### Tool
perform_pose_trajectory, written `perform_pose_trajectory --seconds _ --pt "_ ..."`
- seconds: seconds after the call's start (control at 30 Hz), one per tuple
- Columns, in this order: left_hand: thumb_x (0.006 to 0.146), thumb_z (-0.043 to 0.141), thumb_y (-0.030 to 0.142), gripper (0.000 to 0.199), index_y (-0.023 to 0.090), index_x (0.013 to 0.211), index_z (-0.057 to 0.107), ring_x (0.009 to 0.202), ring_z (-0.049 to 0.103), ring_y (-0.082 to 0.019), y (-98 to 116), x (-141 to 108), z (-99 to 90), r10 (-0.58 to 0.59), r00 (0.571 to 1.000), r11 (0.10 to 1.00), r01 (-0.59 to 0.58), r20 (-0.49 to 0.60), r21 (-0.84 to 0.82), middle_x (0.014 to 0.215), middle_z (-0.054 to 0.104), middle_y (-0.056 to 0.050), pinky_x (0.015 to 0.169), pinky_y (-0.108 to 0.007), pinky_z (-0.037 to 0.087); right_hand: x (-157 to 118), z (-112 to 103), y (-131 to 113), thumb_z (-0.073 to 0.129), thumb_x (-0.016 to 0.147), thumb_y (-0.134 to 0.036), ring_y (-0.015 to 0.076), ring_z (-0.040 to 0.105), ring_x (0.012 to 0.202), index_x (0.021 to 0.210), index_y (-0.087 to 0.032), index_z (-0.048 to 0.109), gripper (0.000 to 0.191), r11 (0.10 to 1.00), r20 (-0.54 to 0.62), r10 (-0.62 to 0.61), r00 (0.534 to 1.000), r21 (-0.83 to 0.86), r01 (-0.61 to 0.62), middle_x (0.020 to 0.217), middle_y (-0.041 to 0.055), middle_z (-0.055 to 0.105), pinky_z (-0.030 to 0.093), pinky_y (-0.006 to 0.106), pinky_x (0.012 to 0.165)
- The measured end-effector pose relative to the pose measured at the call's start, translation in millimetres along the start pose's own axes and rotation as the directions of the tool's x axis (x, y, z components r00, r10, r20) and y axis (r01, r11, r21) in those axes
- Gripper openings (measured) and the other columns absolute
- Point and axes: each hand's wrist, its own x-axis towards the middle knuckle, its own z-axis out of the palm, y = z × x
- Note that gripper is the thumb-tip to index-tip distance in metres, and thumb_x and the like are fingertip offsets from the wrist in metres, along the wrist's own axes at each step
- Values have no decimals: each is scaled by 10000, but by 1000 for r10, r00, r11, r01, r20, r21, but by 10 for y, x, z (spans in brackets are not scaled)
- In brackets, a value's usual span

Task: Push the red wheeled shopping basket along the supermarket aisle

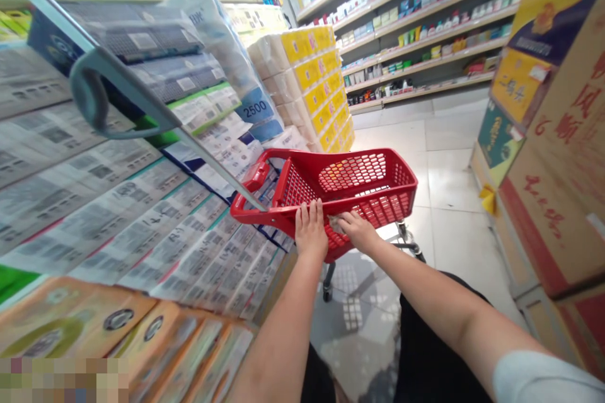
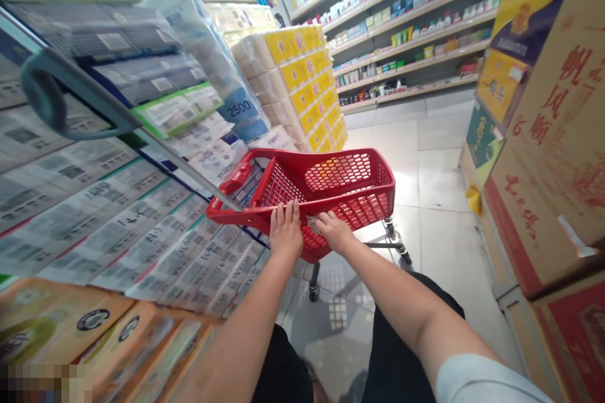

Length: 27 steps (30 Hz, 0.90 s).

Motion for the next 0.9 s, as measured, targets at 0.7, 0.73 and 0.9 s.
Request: perform_pose_trajectory --seconds 0.7,0.73,0.9 --pt "899 414 153 543 139 1442 405 1318 384 -310 58 140 -90 73 994 997 -70 -80 42 1377 513 -111 1150 -495 261 -6 -170 66 496 880 -123 229 494 1007 1068 -222 633 253 959 -123 284 951 38 -281 1061 92 580 466 326 873" --pt "901 415 156 531 139 1432 422 1304 392 -312 75 159 -107 71 993 997 -68 -91 28 1363 522 -113 1146 -496 260 -4 -135 95 499 863 -104 234 490 1005 1070 -223 626 271 960 -170 280 945 52 -275 1061 94 575 469 342 883" --pt "939 398 229 399 131 1278 583 1152 485 -294 172 335 -228 33 991 998 -39 -133 -42 1194 617 -124 1106 -509 289 -29 161 213 575 769 -119 283 425 1116 1145 -169 545 381 923 -284 386 878 116 -368 1180 146 490 438 443 973"
